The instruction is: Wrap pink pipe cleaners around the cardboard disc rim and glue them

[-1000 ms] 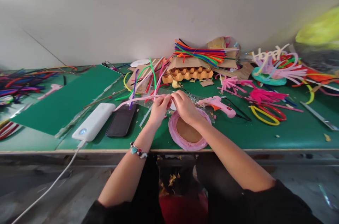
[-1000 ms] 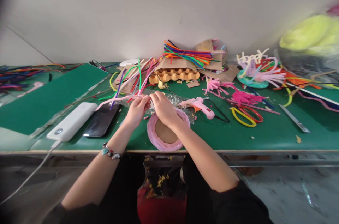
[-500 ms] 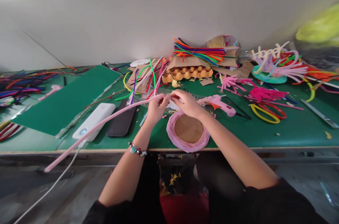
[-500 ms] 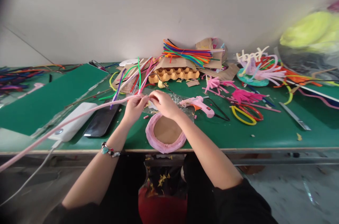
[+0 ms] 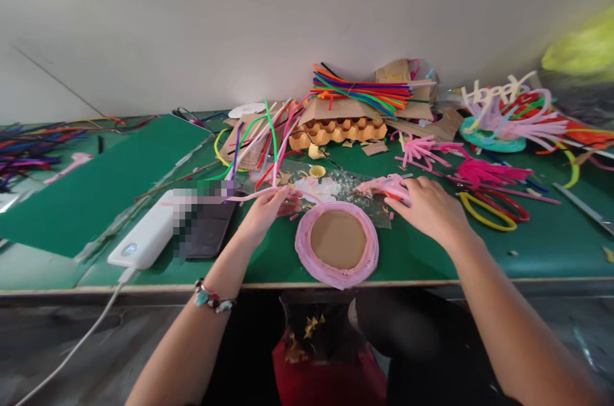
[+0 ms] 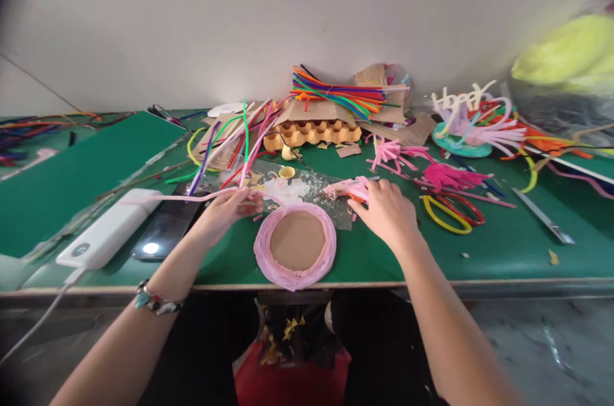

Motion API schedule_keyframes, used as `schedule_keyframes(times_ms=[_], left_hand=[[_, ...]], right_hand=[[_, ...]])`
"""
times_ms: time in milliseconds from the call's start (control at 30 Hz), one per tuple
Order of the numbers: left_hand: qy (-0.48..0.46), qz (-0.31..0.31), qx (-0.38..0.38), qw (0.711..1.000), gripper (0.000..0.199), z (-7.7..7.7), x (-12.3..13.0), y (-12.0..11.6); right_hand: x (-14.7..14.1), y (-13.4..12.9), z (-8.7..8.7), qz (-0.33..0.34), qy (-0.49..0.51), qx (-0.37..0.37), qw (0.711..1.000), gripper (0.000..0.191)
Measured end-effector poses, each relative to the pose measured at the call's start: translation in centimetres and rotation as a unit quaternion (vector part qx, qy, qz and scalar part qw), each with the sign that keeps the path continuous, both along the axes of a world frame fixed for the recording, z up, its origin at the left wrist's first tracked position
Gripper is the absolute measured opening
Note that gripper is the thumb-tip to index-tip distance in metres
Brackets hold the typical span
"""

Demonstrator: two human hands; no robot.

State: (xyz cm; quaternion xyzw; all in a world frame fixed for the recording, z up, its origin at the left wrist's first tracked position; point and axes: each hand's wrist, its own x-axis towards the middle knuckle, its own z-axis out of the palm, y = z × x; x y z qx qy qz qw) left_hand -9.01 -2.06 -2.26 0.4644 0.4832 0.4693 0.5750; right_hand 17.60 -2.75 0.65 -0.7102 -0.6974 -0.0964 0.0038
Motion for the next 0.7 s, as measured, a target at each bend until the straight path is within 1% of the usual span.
schedule_keyframes(times_ms=[67,133,200,267,367,433,500,533,600,633,700], left_hand=[[-0.01,0.0,-0.02,1.0,0.036,-0.1,0.2,-0.3],[-0.001,-0.001,-0.037,0.999,0.039,-0.2,0.4,-0.6],[0.003,-0.013,-0.047,0.999,0.042,-0.3,0.6,-0.6],[-0.004,-0.019,-0.041,0.999,0.045,-0.5,0.6,-0.6],[0.004,0.007,-0.017,1.0,0.046,-0.9,0.6,-0.5],[0.017,0.022,0.007,1.0,0.04,-1.0,0.8,-0.6],[0.006,0.014,0.041,0.999,0.035,-0.8,1.0,-0.7],[-0.01,0.003,0.06,0.998,0.036,-0.6,1.2,-0.8],[-0.036,-0.016,0.092,0.995,0.034,-0.3,1.5,-0.9],[-0.035,-0.027,0.102,0.994,0.03,-0.2,1.7,-0.9],[0.003,-0.055,0.106,0.993,0.019,-0.1,2.0,-0.9]], right_hand=[[-0.1,0.2,-0.8,0.002,0.002,-0.027,1.0,0.041],[-0.1,0.4,-1.2,0.0,0.007,-0.043,0.999,0.043],[0.2,0.6,-1.5,0.002,0.02,-0.043,0.999,0.043],[0.6,0.7,-1.7,0.019,0.044,-0.025,0.999,0.038],[1.3,0.7,-1.9,0.048,0.077,0.031,0.995,0.033],[1.7,0.6,-2.0,0.057,0.082,0.077,0.992,0.034],[1.9,0.5,-2.1,0.06,0.083,0.112,0.988,0.036],[1.9,0.5,-2.1,0.06,0.085,0.123,0.987,0.037],[1.8,0.5,-2.3,0.057,0.092,0.126,0.986,0.038],[1.8,0.6,-2.4,0.054,0.097,0.118,0.987,0.039],[1.6,0.7,-2.5,0.042,0.115,0.091,0.988,0.04]])
